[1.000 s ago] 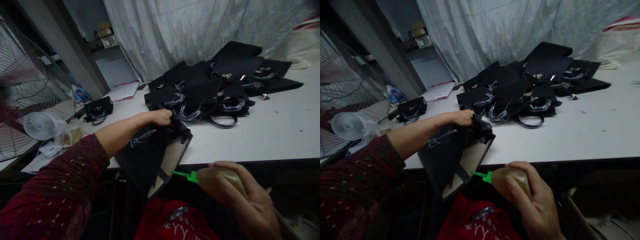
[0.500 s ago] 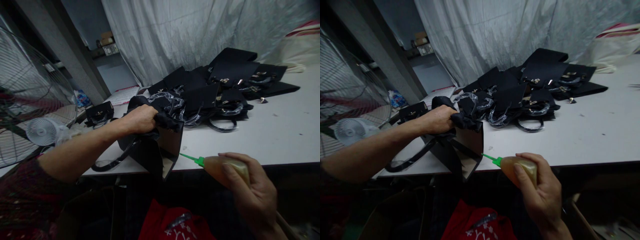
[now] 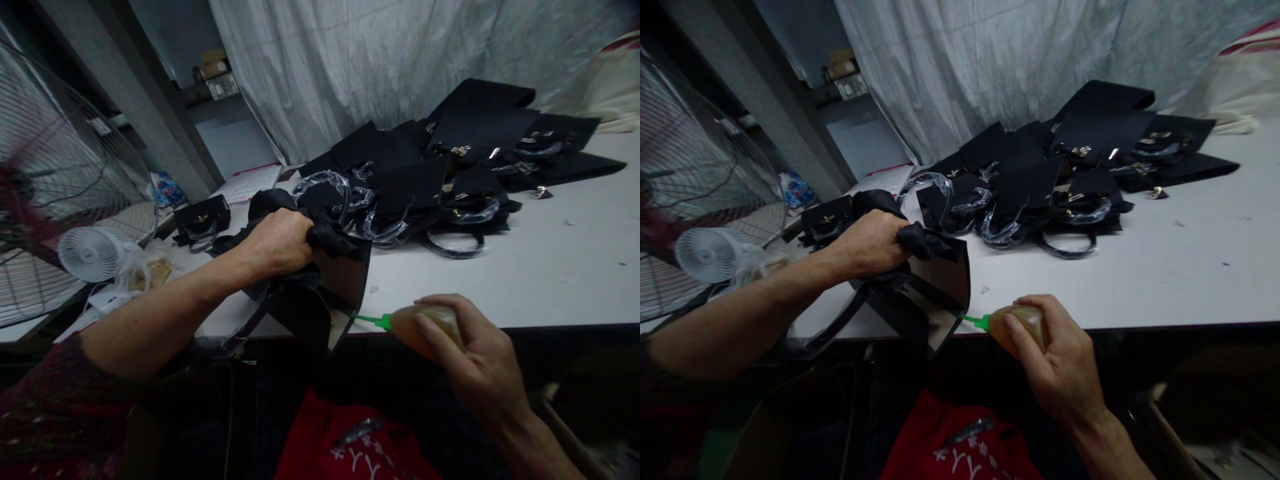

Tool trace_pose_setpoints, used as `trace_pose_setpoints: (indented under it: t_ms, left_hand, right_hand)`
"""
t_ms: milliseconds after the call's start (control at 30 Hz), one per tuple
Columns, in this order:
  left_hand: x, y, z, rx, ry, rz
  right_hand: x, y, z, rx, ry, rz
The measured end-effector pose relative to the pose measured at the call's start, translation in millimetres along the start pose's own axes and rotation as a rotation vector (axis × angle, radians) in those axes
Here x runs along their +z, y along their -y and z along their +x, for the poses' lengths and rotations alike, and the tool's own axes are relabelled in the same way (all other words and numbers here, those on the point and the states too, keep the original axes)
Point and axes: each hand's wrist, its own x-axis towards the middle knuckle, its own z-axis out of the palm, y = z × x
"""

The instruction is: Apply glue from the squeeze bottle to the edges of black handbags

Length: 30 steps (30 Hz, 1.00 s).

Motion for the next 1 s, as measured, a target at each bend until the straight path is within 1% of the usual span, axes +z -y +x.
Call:
trace_pose_setpoints:
  t_ms: [100,133,233,267,333,400,467,533,567,700,867,1000]
  left_hand:
    - [0.9,0.5,-2.1,-0.004,-0.009,-0.007]
    - [0.8,0.6,-3.1,-0.006,-0.005,-0.010]
    - [0.2,0.5,-7.1,-0.018,0.012,-0.015]
    - [0.0,0.3,-8.7,-0.022,0.014,-0.012]
    - [0.0,-0.1,-12.0,-0.028,0.013,0.000]
    - [0.5,-0.6,-15.2,-0.024,0.017,0.014]
    - [1.4,-1.1,-17.8,-0.020,0.023,0.027]
    - [2.2,-1.4,-19.7,-0.015,0.024,0.036]
    - [2.5,-1.5,-20.2,-0.013,0.026,0.040]
    - [3.2,-2.4,-20.2,-0.025,0.039,0.054]
    - [4.5,-5.4,-19.7,-0.024,0.018,0.068]
    - [6.1,-5.1,-21.1,-0.020,0.013,0.057]
  right_hand:
    - [-0.4,1.9,2.7,0.010,-0.064,-0.036]
    - [-0.4,2.1,3.8,0.027,-0.054,-0.033]
    - [-0.3,2.1,6.4,0.116,0.029,0.014]
    - [0.0,2.1,6.9,0.143,0.033,0.020]
    - [1.3,2.4,7.0,0.153,-0.006,-0.001]
    - [3.0,3.9,6.6,0.111,-0.039,-0.036]
    - [3.5,6.8,6.4,0.078,-0.003,-0.038]
    - [1.9,10.0,6.9,0.077,0.046,-0.021]
    - [0.6,11.4,7.4,0.073,0.049,-0.023]
    - [-2.6,13.5,7.6,-0.023,-0.013,-0.104]
    - [-4.2,15.7,2.8,-0.080,0.077,-0.121]
    - [-7.4,18.8,1.3,-0.115,0.040,-0.165]
